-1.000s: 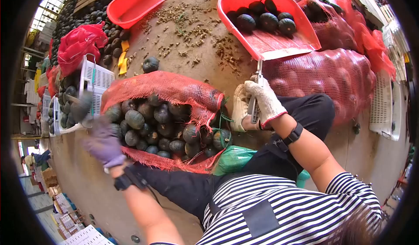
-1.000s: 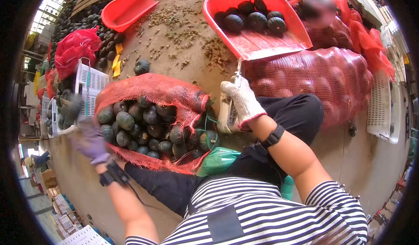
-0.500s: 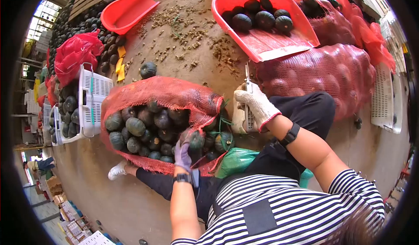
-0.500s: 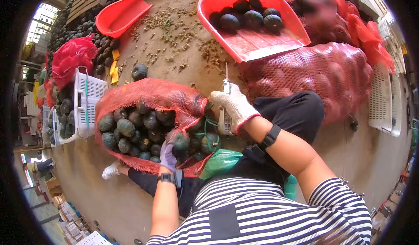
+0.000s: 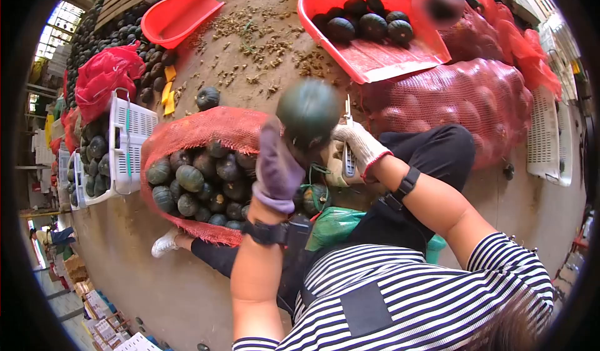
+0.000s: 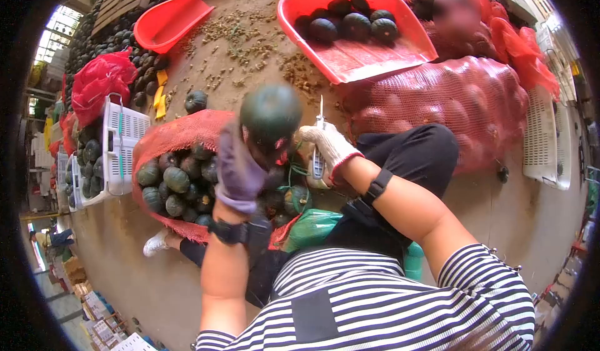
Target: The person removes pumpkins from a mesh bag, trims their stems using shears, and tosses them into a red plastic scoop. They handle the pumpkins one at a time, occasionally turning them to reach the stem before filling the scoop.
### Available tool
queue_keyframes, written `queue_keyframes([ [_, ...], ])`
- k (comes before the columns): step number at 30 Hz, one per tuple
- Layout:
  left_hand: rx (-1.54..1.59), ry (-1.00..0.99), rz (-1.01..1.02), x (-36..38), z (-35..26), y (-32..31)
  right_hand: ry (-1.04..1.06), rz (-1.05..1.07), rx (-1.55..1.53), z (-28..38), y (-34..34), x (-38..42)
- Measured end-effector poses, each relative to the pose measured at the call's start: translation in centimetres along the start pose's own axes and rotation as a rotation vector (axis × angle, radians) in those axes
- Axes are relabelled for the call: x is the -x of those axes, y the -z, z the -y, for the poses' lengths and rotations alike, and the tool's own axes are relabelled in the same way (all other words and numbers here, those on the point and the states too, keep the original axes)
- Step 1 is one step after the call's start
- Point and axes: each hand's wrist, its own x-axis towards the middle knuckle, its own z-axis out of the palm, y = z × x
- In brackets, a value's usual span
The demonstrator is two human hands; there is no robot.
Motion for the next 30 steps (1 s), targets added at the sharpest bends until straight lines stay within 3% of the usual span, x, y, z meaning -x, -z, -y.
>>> queue_keyframes([
  [3, 0.124, -0.249, 0.117, -1.3, -4.6, -3.2, 0.034, -0.101, -0.073, 0.3, 0.3, 0.3],
  [5, 0.069, -0.314, 0.022, -0.2, -6.3, 2.7, 0.05, -0.041, -0.021, 0.0, 1.7, -0.8],
  [8, -0.131, -0.018, -0.583, 2.6, -4.7, 15.0, 0.082, -0.001, -0.04, 1.6, 0.3, 0.1],
  [9, -0.283, 0.134, -0.688, 4.2, -2.8, 18.1, 0.089, 0.006, -0.058, 2.0, -0.6, 0.7],
  [10, -0.5, 0.276, -0.698, 6.0, -0.6, 20.5, 0.065, -0.121, 0.079, 1.1, -0.6, 0.0],
  [12, -1.013, 0.563, -0.633, 9.8, 5.1, 23.3, 0.004, -0.12, 0.218, -0.1, -0.6, -0.5],
  [13, -1.432, 0.524, -0.697, 12.1, 10.5, 27.8, -0.022, -0.124, 0.287, -0.2, -0.6, -0.6],
  [14, -1.927, 0.733, -0.517, 11.3, 9.2, 21.6, -0.066, -0.106, 0.334, -0.1, -0.5, -0.5],
  [17, -2.122, 0.734, -0.514, 10.8, 12.1, 23.3, -0.074, -0.15, 0.418, -1.0, 0.8, -1.5],
  [20, -1.97, 0.859, -0.459, 9.6, 9.3, 23.3, -0.047, -0.182, 0.449, -0.8, 1.1, -1.6],
  [23, -1.464, 0.735, -0.296, 13.1, 5.2, 20.6, 0.087, -0.257, 0.384, -1.5, 0.9, -2.2],
  [25, -1.478, 0.764, -0.152, 14.4, 2.1, 19.7, 0.128, -0.249, 0.342, -1.2, 0.5, -1.9],
  [26, -1.252, 0.764, -0.109, 14.0, -0.8, 19.1, 0.142, -0.228, 0.33, -1.2, 0.3, -1.9],
  [27, -1.109, 0.513, -0.083, 12.5, -5.4, 13.9, 0.128, -0.204, 0.275, -0.5, -0.5, -1.0],
  [28, -1.029, 0.557, 0.017, 10.6, -9.5, 13.7, 0.113, -0.182, 0.219, 0.2, -1.4, -0.1],
  [29, -1.147, 0.407, -0.133, 10.1, -13.0, 12.7, 0.044, -0.101, 0.165, 1.5, -2.1, 1.1],
  [30, -0.76, 0.296, -0.254, 10.3, -15.6, 12.9, 0.027, -0.066, 0.164, 2.3, -2.6, 1.9],
])
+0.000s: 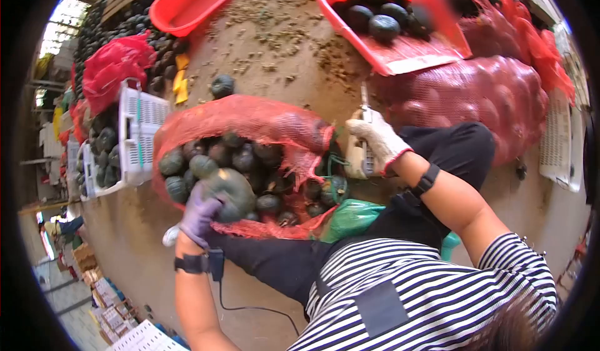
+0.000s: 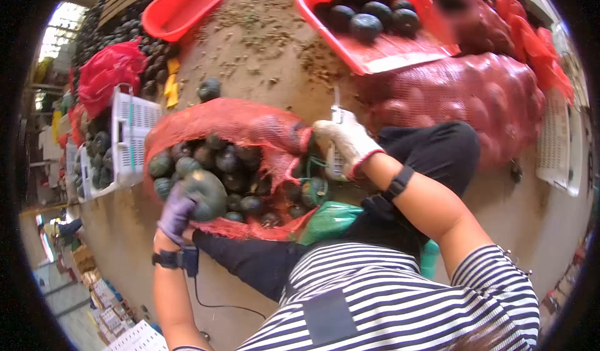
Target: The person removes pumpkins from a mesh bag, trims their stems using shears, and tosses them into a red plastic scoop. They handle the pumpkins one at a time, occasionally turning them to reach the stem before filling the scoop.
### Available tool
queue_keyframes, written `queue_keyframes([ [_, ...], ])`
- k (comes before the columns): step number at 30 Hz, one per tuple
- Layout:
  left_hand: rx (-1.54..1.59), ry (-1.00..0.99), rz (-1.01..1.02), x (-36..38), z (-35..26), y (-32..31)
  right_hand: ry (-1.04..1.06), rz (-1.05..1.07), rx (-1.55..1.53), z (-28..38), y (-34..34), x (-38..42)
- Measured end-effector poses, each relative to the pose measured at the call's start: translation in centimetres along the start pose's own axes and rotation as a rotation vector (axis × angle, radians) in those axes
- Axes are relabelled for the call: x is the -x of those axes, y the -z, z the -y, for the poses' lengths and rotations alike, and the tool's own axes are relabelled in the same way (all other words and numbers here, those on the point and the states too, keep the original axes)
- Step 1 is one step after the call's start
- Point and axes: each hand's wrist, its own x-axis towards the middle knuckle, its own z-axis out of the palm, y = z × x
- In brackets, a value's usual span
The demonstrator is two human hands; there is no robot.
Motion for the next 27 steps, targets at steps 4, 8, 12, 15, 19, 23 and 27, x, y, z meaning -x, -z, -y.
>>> queue_keyframes([
  [4, 0.112, -0.226, -0.164, 0.3, -1.1, 3.0, -0.026, 0.009, 0.041, -1.3, 1.1, -1.9],
  [8, 0.363, -0.321, -0.206, 0.2, 1.4, -1.2, -0.062, -0.005, 0.024, -1.1, 0.7, -1.1],
  [12, -0.143, -0.42, -0.249, -0.2, 3.1, -6.1, -0.03, 0.281, 0.032, 1.5, -1.1, 2.2],
  [15, 0.048, -0.325, -0.116, -0.2, 2.5, -10.8, 0.152, 0.422, 0.149, 1.3, -1.5, 4.3],
  [19, 0.033, -0.246, 0.076, -0.6, 0.5, -16.5, 0.023, 0.544, -0.032, 0.7, -1.3, 6.0],
  [23, -0.155, -0.468, 0.139, -2.1, 1.5, -18.6, -0.253, 0.859, -0.45, 3.3, 0.7, 7.7],
  [27, -0.025, -0.354, 0.211, -5.1, 0.4, -22.7, -0.337, 0.89, -0.877, 1.2, -0.8, 8.3],
])
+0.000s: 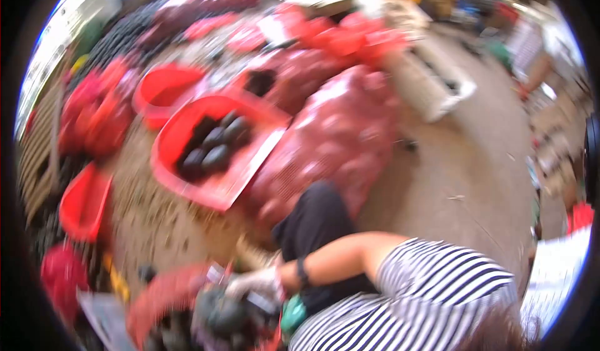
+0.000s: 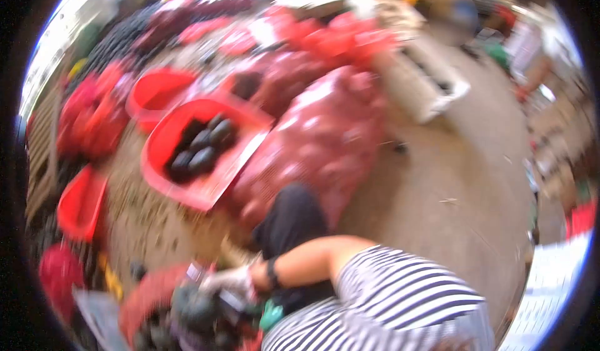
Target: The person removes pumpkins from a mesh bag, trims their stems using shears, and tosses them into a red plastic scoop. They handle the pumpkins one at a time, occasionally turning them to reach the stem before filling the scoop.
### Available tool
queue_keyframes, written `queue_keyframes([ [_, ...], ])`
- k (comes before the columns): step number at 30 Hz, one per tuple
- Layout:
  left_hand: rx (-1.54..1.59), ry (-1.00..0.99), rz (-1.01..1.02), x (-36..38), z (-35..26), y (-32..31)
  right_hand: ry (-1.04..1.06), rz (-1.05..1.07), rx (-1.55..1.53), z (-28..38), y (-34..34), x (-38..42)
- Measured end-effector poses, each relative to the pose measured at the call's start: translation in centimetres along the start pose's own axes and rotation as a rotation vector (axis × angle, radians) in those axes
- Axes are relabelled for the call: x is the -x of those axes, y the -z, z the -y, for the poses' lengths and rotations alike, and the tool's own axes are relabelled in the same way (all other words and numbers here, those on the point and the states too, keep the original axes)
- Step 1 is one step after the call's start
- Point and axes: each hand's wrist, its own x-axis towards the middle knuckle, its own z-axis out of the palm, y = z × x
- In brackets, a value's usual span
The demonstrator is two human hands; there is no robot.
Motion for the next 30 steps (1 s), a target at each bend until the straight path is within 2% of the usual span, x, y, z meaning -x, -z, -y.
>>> queue_keyframes([
  [5, 0.086, 0.109, 0.032, -3.0, -0.4, -4.0, 0.401, -0.009, 0.036, 1.9, -1.2, 4.1],
  [8, 0.094, 0.135, 0.057, -4.1, -0.2, -5.0, 0.746, -0.027, -0.055, 3.7, -1.9, 10.3],
  [12, 0.097, 0.166, 0.093, -5.3, 0.2, -5.8, 1.473, -0.044, 0.006, 12.3, -6.6, 26.1],
  [13, 0.097, 0.171, 0.098, -5.6, 0.4, -5.9, 1.637, 0.017, 0.13, 14.7, -8.0, 29.8],
  [14, 0.099, 0.178, 0.102, -5.7, 0.4, -6.1, 1.865, -0.009, 0.089, 19.2, -6.3, 35.0],
  [16, 0.093, 0.191, 0.108, -6.1, 0.8, -6.2, 2.201, -0.099, 0.251, 25.2, -5.5, 42.8],
  [18, 0.094, 0.205, 0.089, -6.3, 1.1, -6.1, 2.152, -0.142, 0.107, 26.6, -7.7, 43.3],
  [19, 0.093, 0.216, 0.077, -6.3, 1.4, -5.8, 2.1, -0.348, 0.31, 25.0, -9.9, 39.5],
  [20, 0.094, 0.224, 0.06, -6.4, 1.8, -5.5, 2.03, -0.282, 0.495, 23.8, -10.3, 35.9],
  [21, 0.095, 0.239, 0.037, -6.3, 2.2, -5.0, 1.913, -0.477, 0.699, 21.6, -11.1, 32.1],
  [22, 0.093, 0.257, 0.011, -6.3, 2.6, -4.6, 1.809, -0.256, 0.903, 22.7, -7.6, 29.0],
  [23, 0.094, 0.272, -0.024, -6.1, 3.5, -3.9, 1.642, -0.326, 0.861, 21.2, -6.0, 25.0],
  [24, 0.097, 0.295, -0.067, -5.9, 4.3, -3.1, 1.589, -0.152, 0.788, 17.0, -8.2, 20.0],
  [27, 0.114, 0.38, -0.227, -4.5, 8.8, 0.6, 1.055, -0.358, 0.185, 13.2, -4.7, 8.7],
  [28, 0.121, 0.415, -0.293, -3.5, 10.8, 2.2, 1.107, -0.371, 0.138, 12.2, -1.7, 4.1],
  [30, 0.161, 0.498, -0.44, 0.0, 16.3, 6.6, 1.042, -0.344, 0.418, 11.6, 3.1, -1.7],
])
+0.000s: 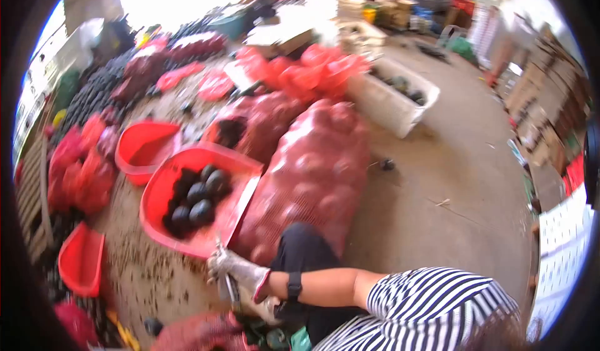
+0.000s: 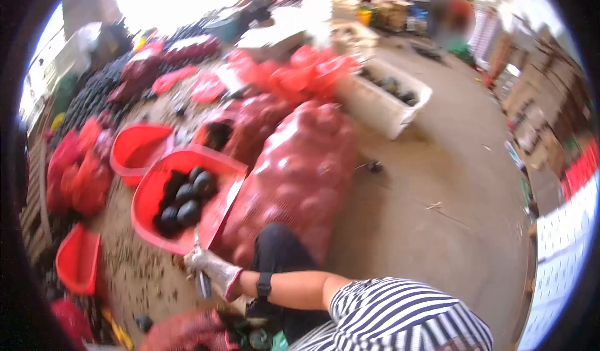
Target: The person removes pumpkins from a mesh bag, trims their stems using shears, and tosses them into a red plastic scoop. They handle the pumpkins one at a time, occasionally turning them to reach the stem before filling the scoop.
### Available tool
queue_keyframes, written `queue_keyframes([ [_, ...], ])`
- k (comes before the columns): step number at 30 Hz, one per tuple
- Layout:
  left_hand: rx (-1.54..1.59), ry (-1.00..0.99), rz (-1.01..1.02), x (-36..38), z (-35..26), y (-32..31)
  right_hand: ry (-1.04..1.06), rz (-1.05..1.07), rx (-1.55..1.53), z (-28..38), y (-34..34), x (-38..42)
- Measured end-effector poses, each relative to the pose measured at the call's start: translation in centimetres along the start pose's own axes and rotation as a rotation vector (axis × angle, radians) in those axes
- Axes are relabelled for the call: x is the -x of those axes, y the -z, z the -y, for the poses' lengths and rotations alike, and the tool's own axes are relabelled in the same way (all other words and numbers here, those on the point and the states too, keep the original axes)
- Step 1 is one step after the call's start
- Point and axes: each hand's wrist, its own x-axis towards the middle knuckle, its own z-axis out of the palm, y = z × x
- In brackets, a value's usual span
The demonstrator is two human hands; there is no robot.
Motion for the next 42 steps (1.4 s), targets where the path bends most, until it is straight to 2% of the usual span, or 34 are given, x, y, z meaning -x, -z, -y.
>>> queue_keyframes([
  [2, 0.063, 0.093, -0.144, -0.1, 7.7, 7.2, -0.122, -0.067, 0.149, -3.1, 1.6, 1.0],
  [3, 0.113, 0.14, -0.193, 0.0, 12.3, 10.5, -0.213, -0.001, 0.249, -3.7, 2.7, 0.9],
  [4, 0.175, 0.19, -0.213, 0.1, 17.3, 14.3, -0.173, -0.106, 0.53, -3.6, 2.4, 1.3],
  [5, 0.221, 0.224, -0.223, 0.5, 21.6, 17.0, -0.348, -0.023, 0.374, -3.9, 3.4, 1.4],
  [6, 0.103, 0.245, -0.236, 4.8, 16.0, 13.5, -0.41, -0.081, 0.25, -3.9, 3.5, 1.7],
  [7, -0.207, 0.213, -0.253, 3.6, 17.9, 14.5, -0.583, -0.099, 0.059, -2.9, 2.6, 2.2],
  [8, -0.281, 0.316, -0.119, 4.3, 15.5, 14.2, -0.562, -0.235, 0.098, -1.8, 0.5, 2.8],
  [9, -0.353, 0.411, -0.198, 5.0, 13.3, 12.7, -0.503, -0.228, 0.12, -2.1, 0.2, 2.7],
  [10, -0.437, 0.477, -0.305, 3.5, 15.4, 12.8, -0.427, -0.225, 0.14, -2.4, 0.5, 2.6],
  [11, -0.459, 0.568, -0.34, 3.2, 14.8, 12.0, -0.408, -0.19, 0.226, -2.7, 0.9, 2.5],
  [13, -0.58, 0.576, -0.418, 1.7, 15.9, 11.5, -0.405, -0.141, 0.382, -2.8, 1.6, 1.9],
  [14, -0.61, 0.576, -0.432, 0.7, 17.3, 12.1, -0.455, -0.209, 0.42, -2.5, 1.1, 2.1],
  [16, -0.274, 0.662, -0.387, 0.2, 18.6, 13.0, -0.389, -0.271, 0.456, -3.1, -0.4, 2.4],
  [17, -0.109, 0.702, -0.362, 0.3, 19.4, 13.5, -0.425, -0.293, 0.47, -2.9, -1.1, 2.7],
  [18, -0.132, 0.771, -0.326, 0.9, 17.4, 12.9, -0.44, -0.258, 0.485, -3.2, -0.3, 2.5],
  [20, -0.059, 0.731, -0.334, 1.2, 16.7, 12.3, -0.463, -0.181, 0.522, -3.5, 2.1, 1.7],
  [21, -0.105, 0.615, -0.364, 1.4, 16.5, 11.8, -0.509, -0.22, 0.497, -3.1, 0.6, 1.9],
  [24, -0.096, 0.462, -0.197, 1.6, 16.0, 12.7, -0.489, -0.179, 0.469, -3.7, 1.0, 1.8],
  [25, 0.034, 0.446, -0.159, 1.6, 15.8, 12.8, -0.472, -0.183, 0.511, -3.9, 0.6, 1.8],
  [26, 0.034, 0.452, -0.16, 1.9, 15.7, 13.0, -0.493, -0.168, 0.504, -3.8, 0.7, 2.0],
  [28, 0.041, 0.358, -0.151, 0.5, 19.3, 14.0, -0.527, -0.133, 0.481, -3.8, 0.8, 2.1],
  [31, -0.049, 0.357, -0.075, 0.6, 19.2, 13.8, -0.52, -0.141, 0.54, -3.7, 0.2, 2.6],
  [32, 0.175, 0.29, 0.008, 0.8, 19.1, 13.5, -0.523, -0.124, 0.562, -3.6, 0.1, 2.7],
  [34, 0.614, 0.143, 0.172, 2.3, 15.3, 12.1, -0.504, -0.078, 0.59, -3.5, 0.0, 2.9],
  [37, 0.564, -0.161, 0.231, 6.0, 8.0, 9.0, -0.455, -0.042, 0.672, -4.4, 0.5, 3.6],
  [38, 0.549, -0.203, 0.246, 7.0, 6.3, 8.2, -0.518, 0.018, 0.73, -4.8, 1.1, 3.3],
  [41, 0.51, -0.315, 0.285, 9.4, 2.4, 6.3, -0.508, 0.243, 0.848, -6.5, 3.6, 3.5],
  [42, 0.518, -0.281, 0.272, 9.9, 2.0, 5.9, -0.549, 0.225, 0.821, -6.2, 2.5, 4.4],
])
